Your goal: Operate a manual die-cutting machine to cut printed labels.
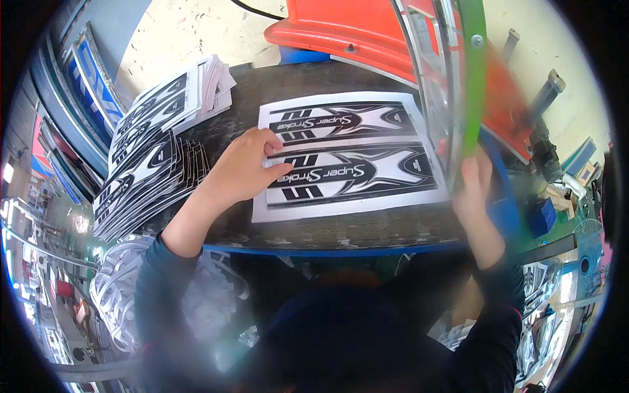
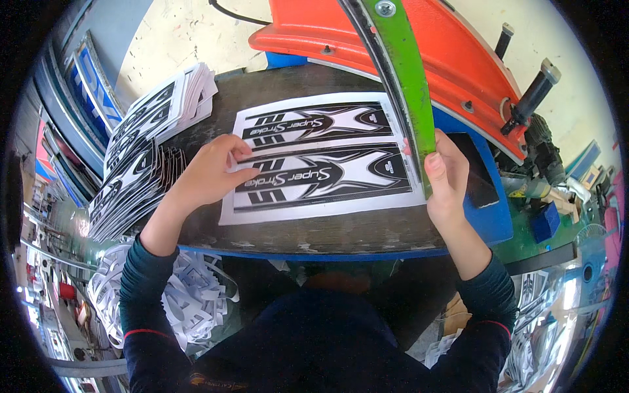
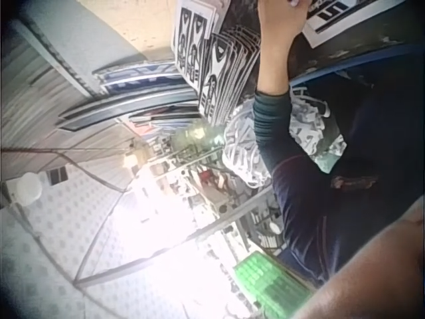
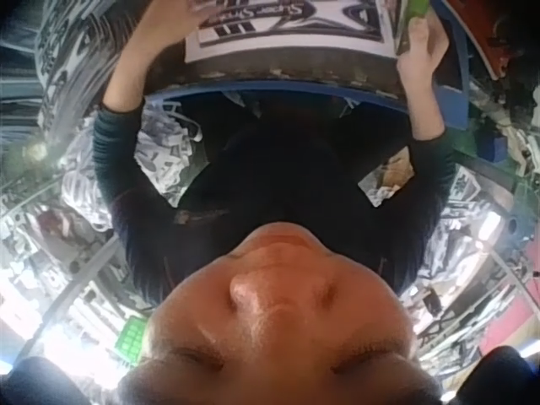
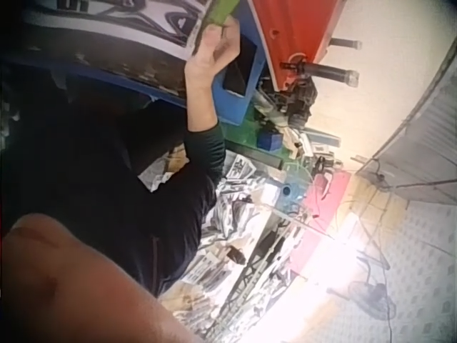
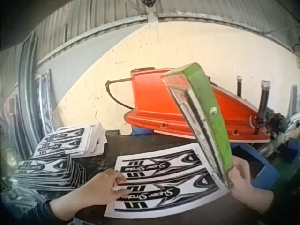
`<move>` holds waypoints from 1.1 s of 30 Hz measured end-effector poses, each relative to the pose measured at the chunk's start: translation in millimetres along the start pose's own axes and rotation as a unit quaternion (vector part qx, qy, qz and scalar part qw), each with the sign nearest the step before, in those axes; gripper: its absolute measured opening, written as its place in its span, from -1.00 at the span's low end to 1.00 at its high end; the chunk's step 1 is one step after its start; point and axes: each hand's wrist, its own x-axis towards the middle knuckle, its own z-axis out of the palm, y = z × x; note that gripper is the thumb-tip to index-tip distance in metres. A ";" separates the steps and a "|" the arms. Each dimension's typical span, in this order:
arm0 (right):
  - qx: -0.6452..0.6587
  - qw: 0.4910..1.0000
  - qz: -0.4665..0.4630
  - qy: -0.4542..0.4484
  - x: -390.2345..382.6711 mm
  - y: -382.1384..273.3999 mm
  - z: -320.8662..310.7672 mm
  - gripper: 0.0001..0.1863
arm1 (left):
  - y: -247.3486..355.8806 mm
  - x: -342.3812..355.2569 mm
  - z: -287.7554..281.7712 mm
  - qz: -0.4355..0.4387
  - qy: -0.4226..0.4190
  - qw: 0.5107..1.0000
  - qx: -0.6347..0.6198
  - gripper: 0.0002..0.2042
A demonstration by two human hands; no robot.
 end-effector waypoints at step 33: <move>0.117 0.988 0.004 0.106 -7.4 37.1 -11.9 -0.40 | -185.8 -228.1 -207.7 -0.334 0.385 0.860 -0.030 -0.64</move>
